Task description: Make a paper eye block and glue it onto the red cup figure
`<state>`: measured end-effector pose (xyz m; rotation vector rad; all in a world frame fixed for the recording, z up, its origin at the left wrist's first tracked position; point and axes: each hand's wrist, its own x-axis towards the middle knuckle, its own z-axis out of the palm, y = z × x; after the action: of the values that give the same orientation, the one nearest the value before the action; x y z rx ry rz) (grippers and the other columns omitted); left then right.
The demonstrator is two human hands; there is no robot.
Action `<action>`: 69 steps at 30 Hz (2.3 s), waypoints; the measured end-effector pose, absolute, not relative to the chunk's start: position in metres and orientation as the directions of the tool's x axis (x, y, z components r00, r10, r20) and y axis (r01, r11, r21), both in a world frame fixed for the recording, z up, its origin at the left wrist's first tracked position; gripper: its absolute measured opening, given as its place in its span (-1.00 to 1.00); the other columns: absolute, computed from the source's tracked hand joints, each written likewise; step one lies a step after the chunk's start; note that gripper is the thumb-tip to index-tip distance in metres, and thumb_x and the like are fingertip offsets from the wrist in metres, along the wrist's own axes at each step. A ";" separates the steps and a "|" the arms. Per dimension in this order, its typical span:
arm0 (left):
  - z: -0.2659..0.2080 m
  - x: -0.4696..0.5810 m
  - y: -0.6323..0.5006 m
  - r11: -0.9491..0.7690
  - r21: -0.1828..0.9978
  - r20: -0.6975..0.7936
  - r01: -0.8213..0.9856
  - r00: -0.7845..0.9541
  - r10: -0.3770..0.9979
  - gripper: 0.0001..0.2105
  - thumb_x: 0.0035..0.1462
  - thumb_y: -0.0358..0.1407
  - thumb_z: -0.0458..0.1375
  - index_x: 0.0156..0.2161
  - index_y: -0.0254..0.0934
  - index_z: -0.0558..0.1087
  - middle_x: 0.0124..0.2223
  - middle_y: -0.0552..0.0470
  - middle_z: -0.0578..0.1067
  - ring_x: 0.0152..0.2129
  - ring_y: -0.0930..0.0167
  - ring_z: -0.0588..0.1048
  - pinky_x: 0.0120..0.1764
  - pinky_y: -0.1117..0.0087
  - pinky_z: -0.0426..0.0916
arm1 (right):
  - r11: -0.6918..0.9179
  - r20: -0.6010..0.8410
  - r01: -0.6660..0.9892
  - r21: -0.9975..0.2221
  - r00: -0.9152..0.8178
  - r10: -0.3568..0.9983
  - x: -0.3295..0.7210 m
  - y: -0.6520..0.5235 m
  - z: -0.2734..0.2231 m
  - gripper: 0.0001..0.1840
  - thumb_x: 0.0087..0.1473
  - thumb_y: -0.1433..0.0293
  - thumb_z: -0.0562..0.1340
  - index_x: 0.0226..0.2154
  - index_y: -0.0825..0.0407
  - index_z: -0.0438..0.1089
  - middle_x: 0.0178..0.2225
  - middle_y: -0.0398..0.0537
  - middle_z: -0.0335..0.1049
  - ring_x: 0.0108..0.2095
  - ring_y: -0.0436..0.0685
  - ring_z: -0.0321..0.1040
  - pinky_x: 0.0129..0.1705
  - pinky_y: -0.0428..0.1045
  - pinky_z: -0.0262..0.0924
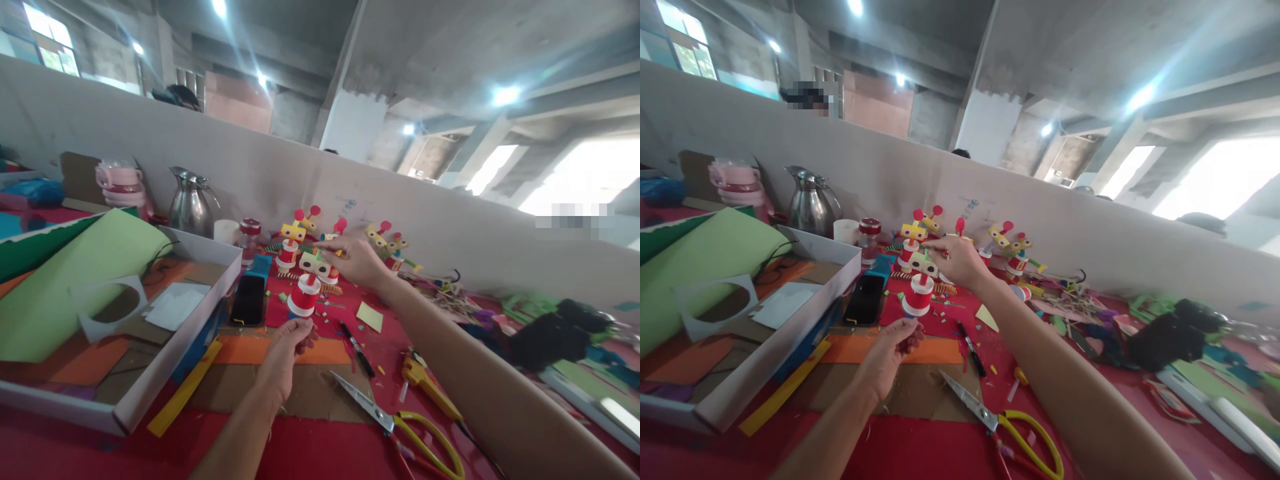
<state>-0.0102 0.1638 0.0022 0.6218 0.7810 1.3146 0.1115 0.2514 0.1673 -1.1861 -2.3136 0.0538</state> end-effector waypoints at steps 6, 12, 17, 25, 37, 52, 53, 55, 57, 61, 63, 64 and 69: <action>0.000 -0.010 0.165 0.157 0.792 -0.126 -0.590 0.094 0.988 -0.72 -0.10 -0.13 0.32 -0.39 -0.34 0.49 -0.45 0.05 0.47 -0.51 0.54 0.30 -0.39 0.47 0.08 | 0.651 0.510 0.716 -0.252 -0.474 0.718 0.111 0.249 0.166 -0.69 0.12 0.46 0.21 -0.09 -0.05 0.54 -0.18 -0.03 0.58 -0.20 0.11 0.47 -0.10 0.03 0.30; 0.001 -0.011 0.165 0.103 0.817 -0.054 -0.567 0.102 0.993 -0.78 -0.04 -0.19 0.31 -0.37 -0.32 0.50 -0.43 0.04 0.48 -0.49 0.53 0.31 -0.36 0.47 0.11 | 0.704 0.743 0.660 -0.260 -0.329 0.583 0.123 0.212 0.177 -0.71 0.15 0.45 0.20 -0.11 -0.09 0.54 -0.12 -0.04 0.55 -0.08 0.16 0.43 0.03 0.13 0.25; 0.010 -0.012 0.159 -0.002 0.798 0.095 -0.603 0.123 0.988 -0.71 -0.12 -0.27 0.39 -0.21 -0.23 0.54 -0.34 0.06 0.49 -0.39 0.50 0.38 -0.26 0.46 0.21 | 0.566 0.531 0.483 -0.668 -0.223 0.817 0.144 0.162 0.130 -0.74 0.18 0.34 0.19 -0.08 -0.04 0.47 -0.17 -0.04 0.54 -0.14 0.13 0.45 -0.08 0.06 0.30; 0.007 -0.001 0.154 0.023 0.892 0.117 -0.451 0.279 0.953 -0.68 -0.12 -0.29 0.39 -0.17 -0.18 0.59 -0.22 0.00 0.57 -0.33 0.44 0.47 -0.22 0.40 0.34 | 0.394 0.381 0.299 -0.869 -0.103 0.919 0.154 0.138 0.036 -0.85 0.10 0.36 0.24 -0.22 0.00 0.33 -0.26 -0.06 0.46 -0.22 0.09 0.43 -0.18 -0.01 0.30; 0.007 0.004 0.155 0.113 0.878 -0.026 -0.465 0.189 0.982 -0.67 -0.27 -0.36 0.45 -0.27 -0.23 0.62 -0.37 0.07 0.58 -0.42 0.50 0.50 -0.27 0.49 0.40 | 0.007 0.355 0.856 -0.518 0.208 0.912 0.242 0.086 0.011 -0.59 0.29 0.21 0.00 -0.46 0.03 0.37 -0.61 -0.17 0.28 -0.58 0.02 0.24 -0.49 -0.10 0.07; 0.000 -0.002 0.164 0.238 0.805 -0.139 -0.544 0.216 0.966 -0.72 -0.22 -0.46 0.41 -0.28 -0.30 0.62 -0.35 0.02 0.59 -0.44 0.55 0.49 -0.30 0.56 0.41 | -0.239 0.059 0.969 -0.060 0.243 0.968 0.328 0.133 -0.015 -0.71 -0.02 0.52 0.16 -0.19 0.19 0.44 -0.15 0.29 0.42 -0.21 0.28 0.42 -0.21 0.06 0.17; -0.001 -0.002 0.164 0.242 0.800 -0.142 -0.549 0.219 0.965 -0.72 -0.22 -0.47 0.41 -0.28 -0.31 0.61 -0.36 0.03 0.58 -0.44 0.55 0.49 -0.30 0.56 0.41 | -0.239 0.054 0.969 -0.064 0.243 0.969 0.328 0.134 -0.016 -0.70 -0.03 0.50 0.18 -0.18 0.18 0.43 -0.15 0.26 0.41 -0.22 0.26 0.42 -0.23 0.04 0.17; -0.003 -0.002 0.165 0.247 0.791 -0.146 -0.559 0.220 0.965 -0.74 -0.22 -0.48 0.41 -0.31 -0.33 0.61 -0.37 0.04 0.57 -0.45 0.55 0.49 -0.30 0.56 0.42 | -0.234 0.055 0.969 -0.078 0.238 0.970 0.330 0.137 -0.015 -0.68 -0.06 0.49 0.21 -0.17 0.14 0.42 -0.16 0.20 0.41 -0.22 0.22 0.42 -0.25 0.00 0.17; -0.004 -0.002 0.165 0.246 0.786 -0.146 -0.567 0.217 0.965 -0.78 -0.20 -0.48 0.41 -0.33 -0.35 0.60 -0.37 0.02 0.57 -0.44 0.54 0.50 -0.30 0.55 0.43 | -0.231 0.079 0.968 -0.097 0.239 0.968 0.332 0.140 -0.011 -0.67 -0.08 0.50 0.22 -0.17 0.13 0.42 -0.16 0.19 0.42 -0.20 0.22 0.41 -0.25 -0.01 0.17; -0.003 -0.003 0.165 0.250 0.774 -0.152 -0.581 0.212 0.965 -0.80 -0.16 -0.50 0.38 -0.32 -0.36 0.60 -0.34 -0.02 0.59 -0.42 0.51 0.52 -0.29 0.52 0.44 | -0.268 0.165 0.948 -0.170 0.295 0.941 0.331 0.143 0.006 -0.67 -0.01 0.51 0.17 -0.13 0.19 0.39 -0.13 0.31 0.42 -0.19 0.28 0.41 -0.27 0.03 0.19; -0.002 -0.004 0.164 0.257 0.765 -0.160 -0.590 0.213 0.964 -0.79 -0.15 -0.51 0.38 -0.31 -0.35 0.60 -0.34 -0.01 0.59 -0.43 0.52 0.52 -0.29 0.52 0.44 | -0.276 0.174 0.935 -0.220 0.316 0.933 0.325 0.139 0.017 -0.72 0.07 0.44 0.13 -0.16 0.18 0.39 -0.22 0.25 0.47 -0.27 0.25 0.42 -0.32 0.02 0.20; -0.002 -0.004 0.164 0.261 0.763 -0.161 -0.592 0.218 0.963 -0.79 -0.15 -0.52 0.37 -0.31 -0.36 0.60 -0.34 -0.01 0.59 -0.43 0.52 0.52 -0.29 0.53 0.44 | -0.256 0.162 0.930 -0.264 0.304 0.939 0.319 0.135 0.022 -0.75 0.12 0.38 0.11 -0.20 0.15 0.40 -0.30 0.17 0.49 -0.32 0.21 0.43 -0.35 0.00 0.22; -0.003 -0.004 0.164 0.260 0.769 -0.155 -0.584 0.225 0.962 -0.75 -0.16 -0.53 0.37 -0.28 -0.37 0.58 -0.33 0.00 0.57 -0.44 0.54 0.51 -0.30 0.53 0.41 | 0.066 0.097 0.624 -0.779 0.015 0.995 0.268 0.104 0.044 -0.52 0.13 0.01 0.10 -0.49 0.05 0.38 -0.55 -0.05 0.40 -0.51 0.08 0.33 -0.46 -0.06 0.22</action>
<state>-0.0039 0.1638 -0.0031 0.6478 0.7106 1.1751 0.2678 0.1038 0.0444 -1.6303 -1.6823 0.7111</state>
